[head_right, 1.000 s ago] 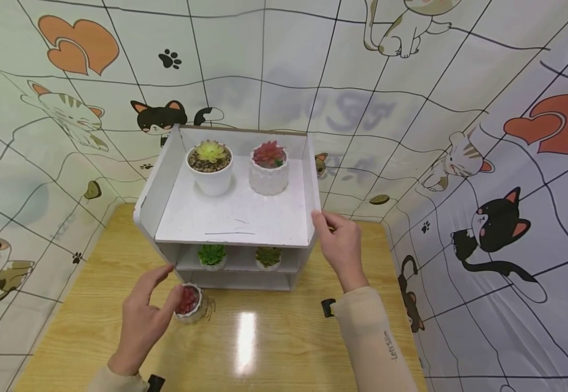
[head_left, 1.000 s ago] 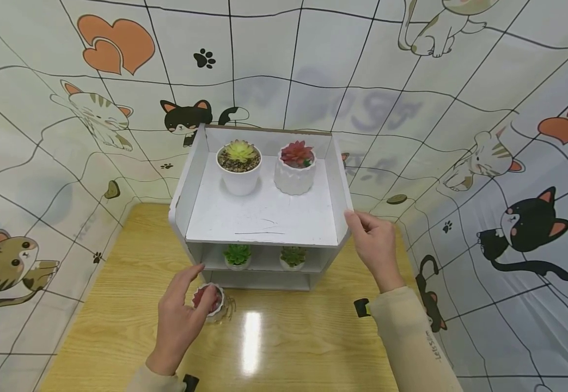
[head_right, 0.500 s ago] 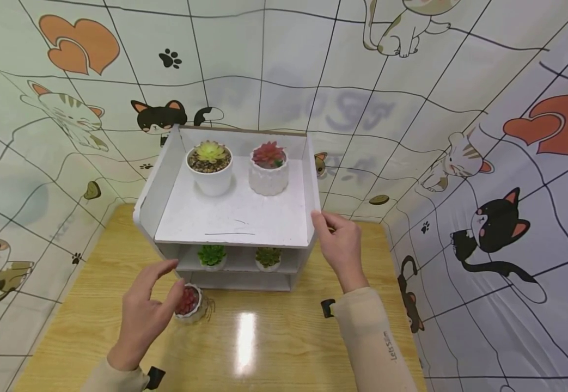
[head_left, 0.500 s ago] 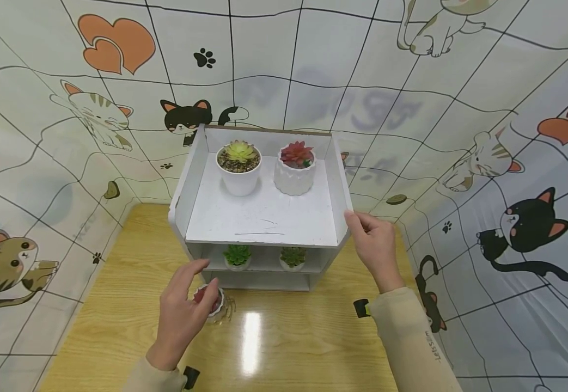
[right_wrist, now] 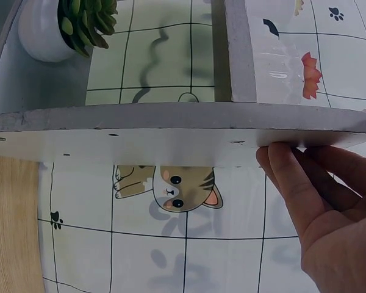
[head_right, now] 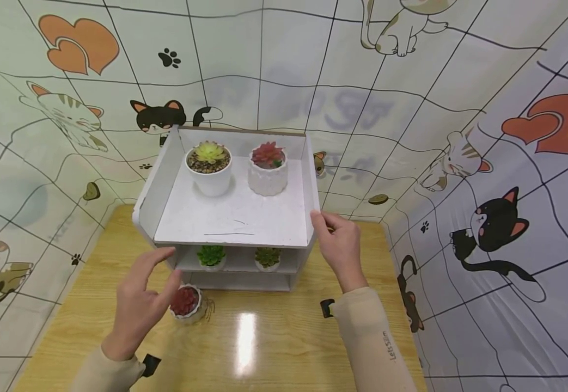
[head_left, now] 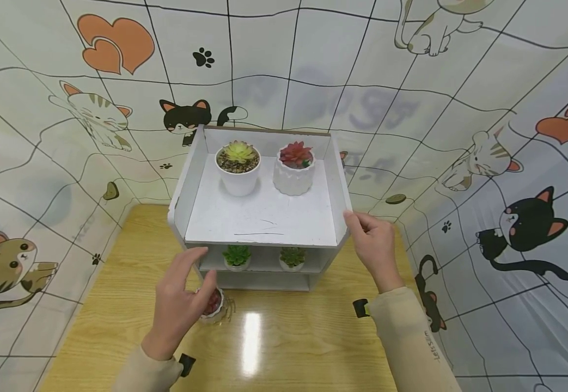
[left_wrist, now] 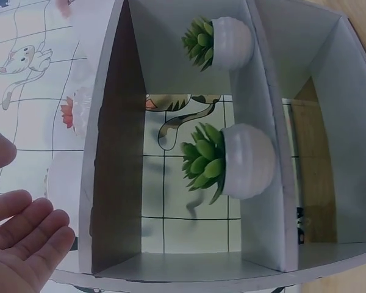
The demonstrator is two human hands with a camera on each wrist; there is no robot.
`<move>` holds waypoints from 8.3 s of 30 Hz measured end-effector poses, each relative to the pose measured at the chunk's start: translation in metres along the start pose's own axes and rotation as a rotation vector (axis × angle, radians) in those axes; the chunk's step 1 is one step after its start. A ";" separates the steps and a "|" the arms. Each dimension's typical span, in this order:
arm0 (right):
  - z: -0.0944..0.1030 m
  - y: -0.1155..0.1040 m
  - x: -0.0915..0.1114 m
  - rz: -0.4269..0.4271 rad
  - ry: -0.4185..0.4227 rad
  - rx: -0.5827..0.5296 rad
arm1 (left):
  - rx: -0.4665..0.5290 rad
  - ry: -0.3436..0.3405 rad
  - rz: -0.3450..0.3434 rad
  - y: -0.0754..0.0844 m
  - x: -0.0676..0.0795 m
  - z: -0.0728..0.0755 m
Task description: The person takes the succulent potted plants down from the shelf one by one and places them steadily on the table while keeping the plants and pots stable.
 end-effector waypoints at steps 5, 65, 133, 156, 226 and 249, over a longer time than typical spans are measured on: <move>0.000 0.001 0.000 -0.008 -0.001 0.000 | 0.006 0.003 -0.009 0.001 -0.007 0.000; -0.001 0.003 0.000 -0.051 -0.001 -0.014 | 0.044 -0.130 0.228 0.003 -0.100 -0.029; 0.001 0.003 0.000 -0.040 0.001 -0.040 | -0.076 -0.252 0.606 -0.046 -0.162 -0.077; -0.001 0.004 0.000 -0.038 0.002 -0.039 | -0.055 -0.200 0.611 -0.056 -0.163 -0.085; 0.000 0.006 0.001 -0.058 0.000 -0.028 | 0.043 -0.129 0.619 -0.046 -0.134 -0.069; 0.001 0.003 0.001 -0.056 0.012 -0.048 | 0.071 -0.120 0.579 -0.036 -0.120 -0.061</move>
Point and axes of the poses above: each hand's wrist, its own x-axis away from the middle knuckle, its own z-axis out of the back of the hand, y = z × x, the point moved 6 cm from there along -x, towards the middle knuckle
